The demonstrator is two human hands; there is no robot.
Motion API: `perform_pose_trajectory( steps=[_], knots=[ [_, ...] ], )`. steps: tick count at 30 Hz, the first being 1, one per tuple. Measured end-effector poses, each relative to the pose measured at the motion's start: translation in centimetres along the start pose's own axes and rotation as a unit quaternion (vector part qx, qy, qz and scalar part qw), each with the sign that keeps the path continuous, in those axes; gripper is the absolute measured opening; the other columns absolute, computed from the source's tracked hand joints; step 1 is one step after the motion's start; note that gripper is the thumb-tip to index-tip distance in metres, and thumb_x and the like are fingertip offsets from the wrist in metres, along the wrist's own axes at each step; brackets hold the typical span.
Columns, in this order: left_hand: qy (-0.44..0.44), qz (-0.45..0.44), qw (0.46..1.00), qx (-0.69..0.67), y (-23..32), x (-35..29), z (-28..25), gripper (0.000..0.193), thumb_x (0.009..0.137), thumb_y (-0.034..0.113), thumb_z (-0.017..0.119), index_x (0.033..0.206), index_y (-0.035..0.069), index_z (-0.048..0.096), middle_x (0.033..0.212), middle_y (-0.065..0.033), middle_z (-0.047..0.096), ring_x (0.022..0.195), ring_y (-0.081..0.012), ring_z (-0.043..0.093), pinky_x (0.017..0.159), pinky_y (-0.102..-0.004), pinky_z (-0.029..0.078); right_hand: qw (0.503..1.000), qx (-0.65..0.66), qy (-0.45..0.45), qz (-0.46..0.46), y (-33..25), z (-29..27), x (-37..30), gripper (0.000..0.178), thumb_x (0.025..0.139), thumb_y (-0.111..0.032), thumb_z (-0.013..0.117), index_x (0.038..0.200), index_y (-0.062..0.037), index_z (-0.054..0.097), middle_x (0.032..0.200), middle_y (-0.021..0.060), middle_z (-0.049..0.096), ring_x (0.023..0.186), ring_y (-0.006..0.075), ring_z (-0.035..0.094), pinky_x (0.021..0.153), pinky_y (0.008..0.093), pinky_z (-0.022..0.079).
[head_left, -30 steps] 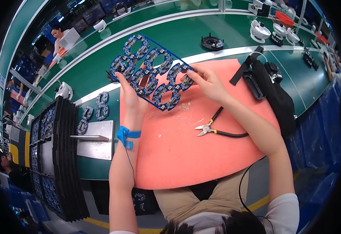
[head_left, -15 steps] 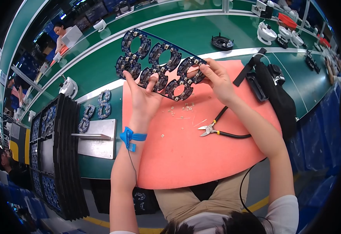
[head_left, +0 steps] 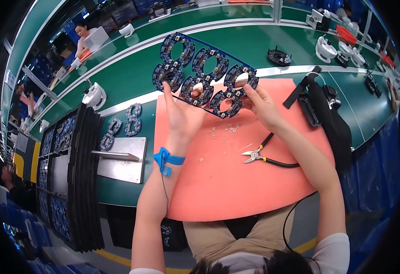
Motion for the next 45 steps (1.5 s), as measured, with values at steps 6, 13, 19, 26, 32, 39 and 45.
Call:
perform_pose_trajectory(
  steps=[6,13,19,26,32,39,45],
  knots=[
    [0.045,0.004,0.999,-0.027,0.1,-0.4,0.2,0.076,0.091,0.071,0.031,0.125,0.005,0.047,0.1,-0.0098,0.053,0.099,-0.0264,0.05,0.096,-0.0499,0.038,0.999,-0.006,0.005,-0.052,-1.2,-0.6,0.7,0.035,0.101,-0.031,0.045,0.116,-0.0004,0.056,0.098,0.008,0.066,0.087,0.0176,0.069,0.074,0.0287,0.057],
    [0.188,0.011,0.982,0.032,-0.3,1.2,-6.8,0.052,0.093,0.056,0.043,0.113,0.01,0.056,0.11,-0.0057,0.059,0.099,-0.0174,0.056,0.083,-0.0354,0.045,0.991,-0.06,0.011,-0.116,-4.4,3.9,2.1,0.037,0.101,-0.032,0.046,0.111,0.0011,0.059,0.087,0.0087,0.068,0.082,0.0175,0.07,0.072,0.027,0.056],
    [-0.028,0.141,0.945,0.295,-1.0,2.3,-7.8,0.03,0.099,0.037,0.046,0.102,0.009,0.056,0.1,0.0003,0.059,0.091,-0.01,0.055,0.076,-0.0299,0.043,0.982,-0.045,-0.081,-0.166,-4.3,16.6,2.3,0.031,0.1,-0.025,0.05,0.106,0.0031,0.062,0.085,0.0078,0.069,0.074,0.011,0.066,0.062,0.0226,0.05],
    [-0.015,0.092,0.606,0.79,-1.2,-1.0,1.0,0.04,0.092,0.03,0.051,0.072,-0.002,0.064,0.066,-0.0231,0.061,0.064,-0.0371,0.063,0.062,-0.0472,0.05,0.954,-0.143,-0.151,-0.214,-0.5,25.9,2.9,0.026,0.097,-0.021,0.054,0.093,0.0035,0.064,0.067,0.0111,0.068,0.048,0.0115,0.056,0.045,0.028,0.04],
    [-0.085,0.047,0.526,0.845,-3.6,-1.2,-0.7,0.04,0.09,0.03,0.052,0.068,-0.001,0.066,0.069,-0.0218,0.063,0.067,-0.0388,0.063,0.065,-0.0496,0.051,0.949,-0.174,-0.174,-0.198,1.6,28.4,3.1,0.029,0.096,-0.02,0.055,0.082,0.0042,0.062,0.064,0.0166,0.064,0.048,0.0261,0.057,0.046,0.0362,0.039],
    [-0.118,0.076,0.524,0.84,-4.4,-1.4,-0.5,0.037,0.087,0.029,0.055,0.07,-0.002,0.067,0.069,-0.0225,0.063,0.067,-0.0387,0.064,0.064,-0.0489,0.052,0.942,-0.215,-0.173,-0.189,2.0,28.4,2.8,0.029,0.095,-0.02,0.056,0.081,0.0046,0.061,0.06,0.0182,0.06,0.049,0.0286,0.057,0.047,0.0371,0.04],
    [-0.115,0.089,0.505,0.851,-5.1,-1.5,-0.7,0.035,0.085,0.029,0.058,0.07,-0.002,0.067,0.069,-0.022,0.064,0.067,-0.0379,0.064,0.063,-0.0479,0.052,0.943,-0.238,-0.172,-0.158,3.0,27.8,3.4,0.032,0.095,-0.021,0.057,0.077,0.0051,0.059,0.06,0.0189,0.059,0.048,0.0251,0.057,0.047,0.0378,0.039]
  ],
)
Point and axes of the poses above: each hand's wrist, its own x-axis towards the middle knuckle, its own z-axis out of the palm, y = z × x, the point moved 9 cm from there along x, towards the middle knuckle
